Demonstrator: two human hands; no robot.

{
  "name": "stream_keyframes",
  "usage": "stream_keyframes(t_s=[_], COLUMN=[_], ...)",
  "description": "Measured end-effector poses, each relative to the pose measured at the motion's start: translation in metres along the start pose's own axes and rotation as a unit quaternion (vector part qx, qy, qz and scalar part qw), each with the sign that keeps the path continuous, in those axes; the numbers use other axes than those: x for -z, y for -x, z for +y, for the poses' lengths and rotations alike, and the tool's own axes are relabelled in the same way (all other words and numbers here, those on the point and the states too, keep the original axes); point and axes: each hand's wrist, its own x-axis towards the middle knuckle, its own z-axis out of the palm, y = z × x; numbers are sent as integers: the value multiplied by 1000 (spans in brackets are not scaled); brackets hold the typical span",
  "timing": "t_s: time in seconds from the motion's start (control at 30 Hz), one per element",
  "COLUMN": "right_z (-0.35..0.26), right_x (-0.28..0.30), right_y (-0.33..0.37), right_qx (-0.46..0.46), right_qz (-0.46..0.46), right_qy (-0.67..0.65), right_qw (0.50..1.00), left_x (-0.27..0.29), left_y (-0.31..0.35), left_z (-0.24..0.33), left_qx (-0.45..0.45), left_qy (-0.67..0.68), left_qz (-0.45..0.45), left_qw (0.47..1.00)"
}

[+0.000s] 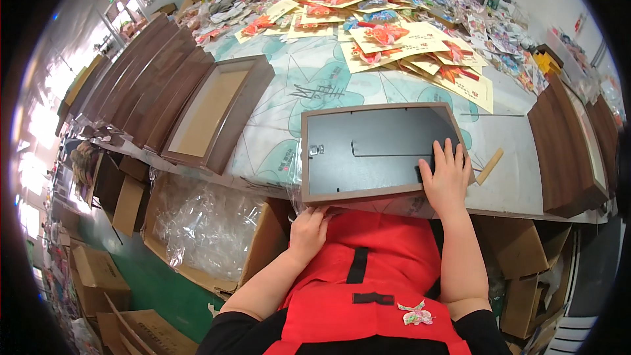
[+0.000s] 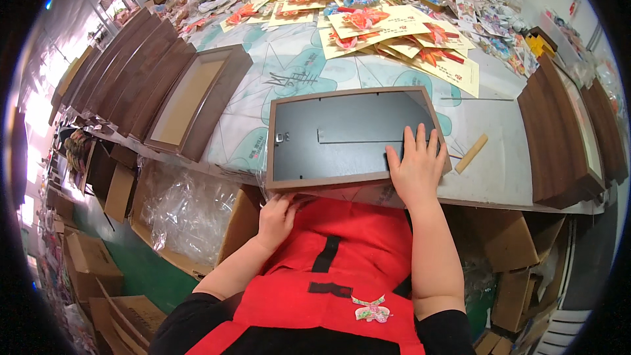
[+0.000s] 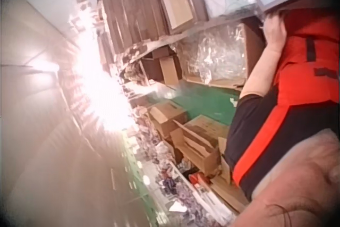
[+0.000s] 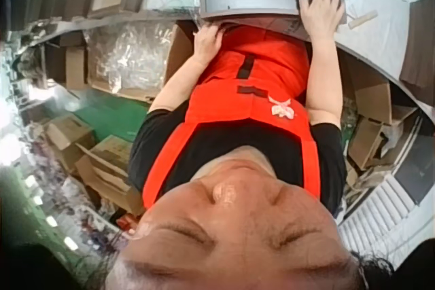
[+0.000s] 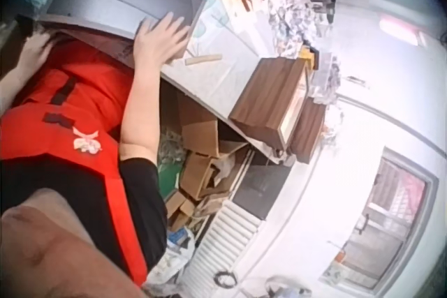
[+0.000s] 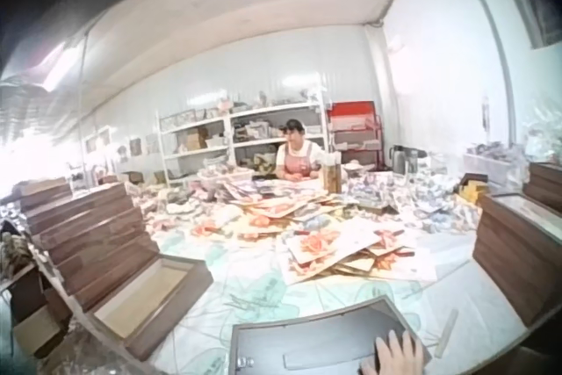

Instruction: The person assembles wooden picture frames by inserting a backing board and a decorative paper featuring a red fish design into the frame. They use a small wooden stick to press the backing into place and smooth the contents. The person repeats this process for multiple frames, occasionally peeling off protective plastic film from the frame's surface.

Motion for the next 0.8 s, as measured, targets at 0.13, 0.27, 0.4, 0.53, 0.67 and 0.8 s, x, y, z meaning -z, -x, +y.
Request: stream_keyframes(t_s=[0.13, 0.27, 0.4, 0.53, 0.67, 0.8], right_z=[-6, -11, -14, -20, -1, 30], right_x=[9, 34, 61, 77, 85, 61], right_y=[13, 22, 22, 9, -2, -1], right_qx=[33, 118, 181, 62, -51, -50], right_qz=[-25, -82, -92, -81, -51, 70], right_qy=[-25, -65, -176, -372, -576, -676], right_qw=[999, 987, 963, 922, 814, 732], left_x=[-37, -33, 20, 61, 49, -7], left_y=[33, 21, -32, -119, -177, -200], left_z=[-53, -22, 21, 83, 137, 154], left_qx=[-33, 118, 92, -138, -166, -273], left_qy=[-16, 190, 316, 215, 250, 154], left_qz=[-112, -9, 58, 107, -5, -72], left_qw=[993, 975, 943, 961, 954, 947])
